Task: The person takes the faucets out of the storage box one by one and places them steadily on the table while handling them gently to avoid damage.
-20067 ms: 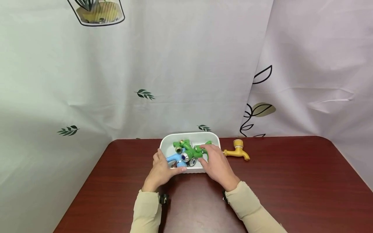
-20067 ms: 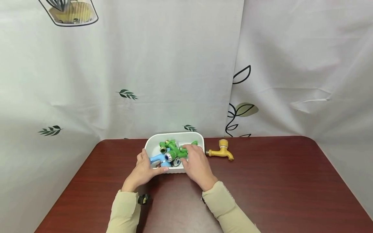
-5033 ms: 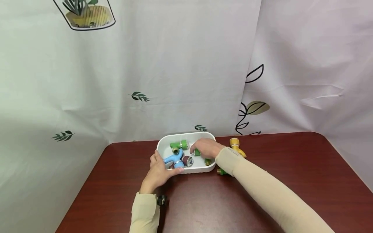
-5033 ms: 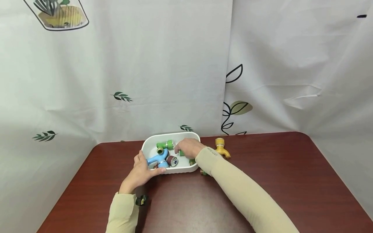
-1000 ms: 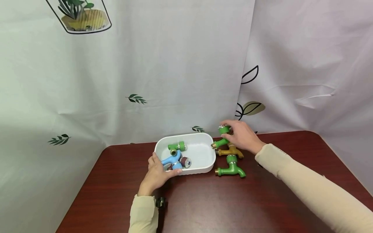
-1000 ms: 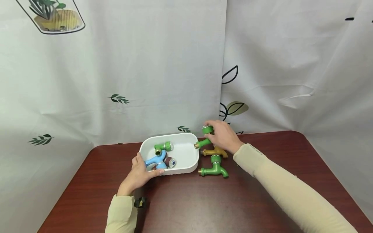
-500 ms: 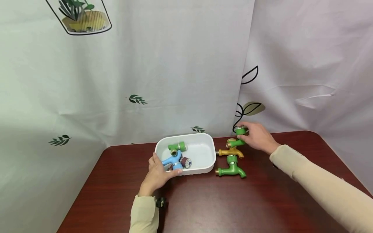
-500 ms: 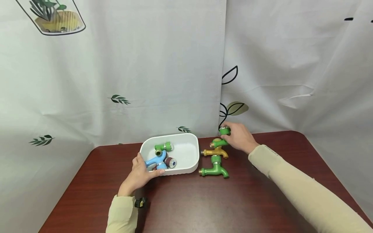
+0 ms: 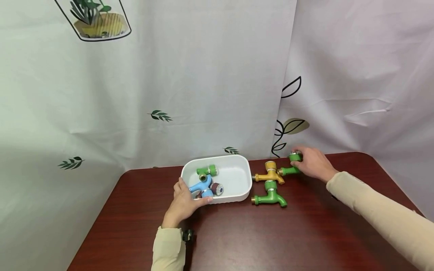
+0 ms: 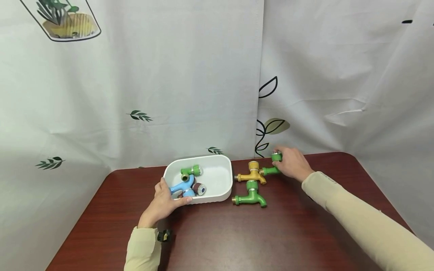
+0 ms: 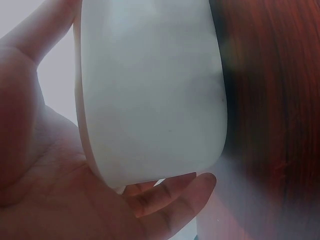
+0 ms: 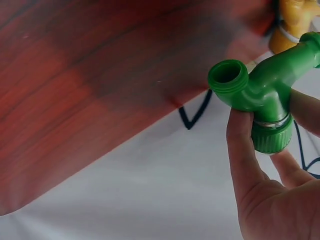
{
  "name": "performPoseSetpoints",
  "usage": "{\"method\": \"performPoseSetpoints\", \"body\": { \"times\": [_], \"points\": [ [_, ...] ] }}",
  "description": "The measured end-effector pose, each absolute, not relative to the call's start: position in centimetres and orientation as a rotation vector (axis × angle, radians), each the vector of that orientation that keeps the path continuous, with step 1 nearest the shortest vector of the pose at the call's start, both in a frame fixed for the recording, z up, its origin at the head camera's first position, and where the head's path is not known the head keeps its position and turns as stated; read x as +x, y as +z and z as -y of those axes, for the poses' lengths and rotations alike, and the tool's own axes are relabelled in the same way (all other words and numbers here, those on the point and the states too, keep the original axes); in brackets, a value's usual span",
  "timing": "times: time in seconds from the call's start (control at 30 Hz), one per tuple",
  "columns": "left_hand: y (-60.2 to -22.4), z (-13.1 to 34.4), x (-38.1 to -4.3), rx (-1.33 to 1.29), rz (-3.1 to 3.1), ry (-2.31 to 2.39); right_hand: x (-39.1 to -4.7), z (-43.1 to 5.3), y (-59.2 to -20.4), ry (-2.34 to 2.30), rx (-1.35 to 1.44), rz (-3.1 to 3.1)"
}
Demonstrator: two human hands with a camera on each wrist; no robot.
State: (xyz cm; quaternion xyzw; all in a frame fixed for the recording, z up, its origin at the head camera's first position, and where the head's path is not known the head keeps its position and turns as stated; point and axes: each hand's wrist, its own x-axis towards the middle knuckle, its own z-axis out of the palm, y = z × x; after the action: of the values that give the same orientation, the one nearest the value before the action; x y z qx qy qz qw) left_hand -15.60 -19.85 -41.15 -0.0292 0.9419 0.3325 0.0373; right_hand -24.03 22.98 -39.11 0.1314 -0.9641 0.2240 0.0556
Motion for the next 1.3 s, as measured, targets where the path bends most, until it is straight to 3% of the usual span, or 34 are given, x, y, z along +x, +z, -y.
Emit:
{"method": "performPoseSetpoints", "body": {
  "times": [1.3],
  "points": [
    [-41.3, 19.9, -15.6, -0.127, -2.877, 1.029, -25.2, -24.6, -40.4, 0.59, 0.336, 3.119]
  ]
}}
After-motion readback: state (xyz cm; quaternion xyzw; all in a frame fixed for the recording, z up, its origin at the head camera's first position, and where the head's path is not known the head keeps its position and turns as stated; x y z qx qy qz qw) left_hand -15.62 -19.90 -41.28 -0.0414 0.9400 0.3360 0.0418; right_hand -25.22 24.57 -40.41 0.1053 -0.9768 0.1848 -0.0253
